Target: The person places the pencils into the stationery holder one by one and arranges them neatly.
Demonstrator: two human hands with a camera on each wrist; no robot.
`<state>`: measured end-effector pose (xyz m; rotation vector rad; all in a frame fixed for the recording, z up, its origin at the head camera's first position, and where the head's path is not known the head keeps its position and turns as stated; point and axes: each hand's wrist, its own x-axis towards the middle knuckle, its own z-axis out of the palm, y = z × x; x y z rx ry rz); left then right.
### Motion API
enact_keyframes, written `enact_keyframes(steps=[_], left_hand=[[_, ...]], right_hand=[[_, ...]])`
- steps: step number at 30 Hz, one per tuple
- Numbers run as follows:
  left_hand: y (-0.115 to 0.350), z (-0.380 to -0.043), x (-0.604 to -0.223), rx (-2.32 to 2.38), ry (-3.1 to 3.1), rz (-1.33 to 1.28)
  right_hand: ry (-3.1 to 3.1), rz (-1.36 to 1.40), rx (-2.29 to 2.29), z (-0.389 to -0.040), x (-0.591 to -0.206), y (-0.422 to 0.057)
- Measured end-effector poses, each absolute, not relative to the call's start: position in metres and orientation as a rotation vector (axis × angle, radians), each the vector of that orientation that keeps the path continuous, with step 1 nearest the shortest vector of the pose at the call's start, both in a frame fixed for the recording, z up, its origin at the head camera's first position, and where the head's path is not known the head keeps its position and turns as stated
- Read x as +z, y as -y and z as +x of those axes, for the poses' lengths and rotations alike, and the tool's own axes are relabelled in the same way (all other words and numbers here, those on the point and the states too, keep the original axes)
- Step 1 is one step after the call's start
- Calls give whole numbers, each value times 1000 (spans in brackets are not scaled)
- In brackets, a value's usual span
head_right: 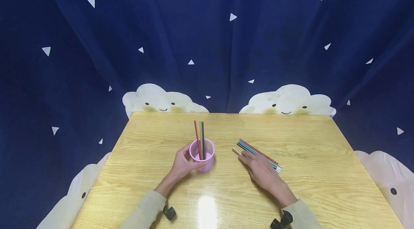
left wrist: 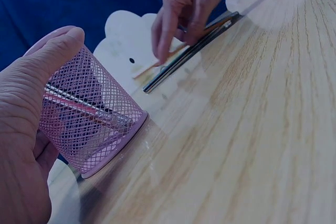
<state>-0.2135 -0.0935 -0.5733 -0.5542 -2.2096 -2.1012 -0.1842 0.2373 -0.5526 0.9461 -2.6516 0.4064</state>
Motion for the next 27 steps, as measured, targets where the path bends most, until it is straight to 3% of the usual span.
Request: enact_keyframes(steps=[27], left_hand=[[94, -213, -573, -2078, 2221, -561]], right_hand=[[2191, 803, 1151, -210, -499, -201]])
